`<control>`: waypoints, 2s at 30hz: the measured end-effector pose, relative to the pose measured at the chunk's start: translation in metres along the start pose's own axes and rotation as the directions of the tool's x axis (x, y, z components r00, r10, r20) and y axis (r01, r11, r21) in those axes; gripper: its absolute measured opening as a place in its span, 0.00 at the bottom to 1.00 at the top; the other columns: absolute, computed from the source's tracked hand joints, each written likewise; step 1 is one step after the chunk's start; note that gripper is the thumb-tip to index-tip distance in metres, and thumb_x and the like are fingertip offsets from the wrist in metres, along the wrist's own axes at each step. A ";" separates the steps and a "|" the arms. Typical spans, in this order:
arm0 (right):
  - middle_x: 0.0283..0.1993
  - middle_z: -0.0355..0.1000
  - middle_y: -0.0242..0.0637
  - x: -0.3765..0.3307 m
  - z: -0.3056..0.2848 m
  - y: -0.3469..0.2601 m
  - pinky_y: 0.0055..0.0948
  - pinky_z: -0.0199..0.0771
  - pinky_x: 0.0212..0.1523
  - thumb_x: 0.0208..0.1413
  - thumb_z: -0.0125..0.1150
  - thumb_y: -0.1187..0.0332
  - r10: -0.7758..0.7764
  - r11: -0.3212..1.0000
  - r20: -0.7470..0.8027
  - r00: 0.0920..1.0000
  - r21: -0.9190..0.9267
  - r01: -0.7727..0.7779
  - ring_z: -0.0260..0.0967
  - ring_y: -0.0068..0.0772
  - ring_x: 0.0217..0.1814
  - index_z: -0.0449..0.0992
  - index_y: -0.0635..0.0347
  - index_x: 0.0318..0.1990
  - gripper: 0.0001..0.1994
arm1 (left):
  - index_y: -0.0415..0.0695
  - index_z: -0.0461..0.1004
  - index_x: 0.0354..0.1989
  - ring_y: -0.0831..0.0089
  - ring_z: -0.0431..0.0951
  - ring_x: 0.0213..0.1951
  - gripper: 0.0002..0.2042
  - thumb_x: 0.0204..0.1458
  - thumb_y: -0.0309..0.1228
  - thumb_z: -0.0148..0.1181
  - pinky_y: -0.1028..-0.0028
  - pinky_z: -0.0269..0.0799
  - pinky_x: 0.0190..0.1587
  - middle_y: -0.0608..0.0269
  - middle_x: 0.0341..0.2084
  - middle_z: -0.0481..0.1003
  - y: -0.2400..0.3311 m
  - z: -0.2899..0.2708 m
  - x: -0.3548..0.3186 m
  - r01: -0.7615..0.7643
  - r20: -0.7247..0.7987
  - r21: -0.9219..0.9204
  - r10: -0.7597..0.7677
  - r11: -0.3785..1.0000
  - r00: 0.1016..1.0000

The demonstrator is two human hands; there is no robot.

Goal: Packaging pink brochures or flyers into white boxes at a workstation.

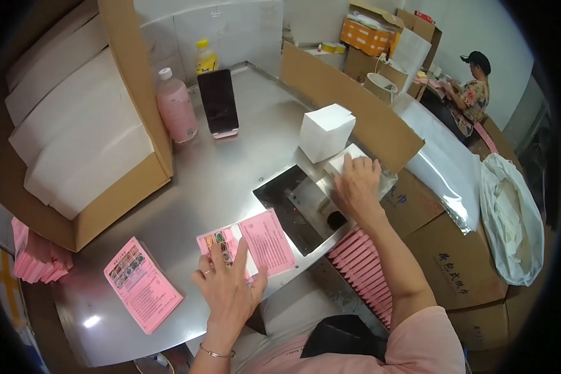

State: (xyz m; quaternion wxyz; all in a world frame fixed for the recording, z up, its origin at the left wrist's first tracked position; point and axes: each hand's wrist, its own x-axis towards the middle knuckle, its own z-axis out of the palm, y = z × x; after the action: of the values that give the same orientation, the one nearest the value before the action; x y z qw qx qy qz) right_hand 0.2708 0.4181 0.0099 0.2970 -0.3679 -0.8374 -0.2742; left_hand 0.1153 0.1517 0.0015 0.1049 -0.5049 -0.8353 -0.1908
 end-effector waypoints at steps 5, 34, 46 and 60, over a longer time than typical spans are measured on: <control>0.35 0.67 0.42 -0.011 0.031 0.025 0.49 0.65 0.47 0.53 0.62 0.67 0.014 0.969 0.060 0.998 0.243 -0.028 0.66 0.45 0.42 0.77 0.61 0.35 0.07 | 0.46 0.75 0.49 0.50 0.65 0.48 0.27 0.45 0.51 0.66 0.54 0.57 0.46 0.46 0.52 0.67 -0.005 0.002 0.006 -0.126 -0.102 0.001 0.126 0.992 0.987; 0.26 0.75 0.49 -0.026 0.019 -0.064 0.49 0.76 0.38 0.50 0.57 0.74 -0.305 0.852 0.517 0.799 0.523 -0.013 0.76 0.54 0.31 0.78 0.61 0.25 0.06 | 0.44 0.78 0.35 0.60 0.72 0.38 0.10 0.42 0.22 0.62 0.63 0.69 0.41 0.55 0.35 0.72 -0.022 -0.041 -0.021 -0.168 0.005 -0.463 0.193 0.870 0.981; 0.34 0.65 0.42 -0.022 0.036 0.026 0.42 0.63 0.40 0.57 0.59 0.66 0.053 0.979 0.070 0.996 0.194 -0.065 0.64 0.43 0.41 0.77 0.61 0.32 0.08 | 0.41 0.68 0.35 0.55 0.68 0.43 0.06 0.50 0.23 0.57 0.57 0.58 0.57 0.57 0.36 0.70 -0.157 -0.065 -0.055 0.264 -0.098 0.113 -0.253 0.958 0.962; 0.43 0.71 0.50 -0.011 0.030 0.029 0.46 0.71 0.48 0.51 0.58 0.77 0.147 0.879 0.007 0.989 0.458 -0.134 0.69 0.53 0.47 0.77 0.63 0.46 0.14 | 0.39 0.70 0.37 0.53 0.70 0.40 0.07 0.51 0.23 0.61 0.55 0.64 0.42 0.50 0.35 0.70 -0.018 0.008 -0.003 -0.107 -0.016 -0.542 0.117 0.834 0.993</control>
State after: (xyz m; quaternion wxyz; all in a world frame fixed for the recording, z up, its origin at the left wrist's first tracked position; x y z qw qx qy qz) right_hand 0.2906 0.4505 -0.0109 0.4062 -0.3434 -0.8452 -0.0522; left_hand 0.1009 0.1451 -0.0109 -0.0386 -0.5637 -0.7171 -0.4079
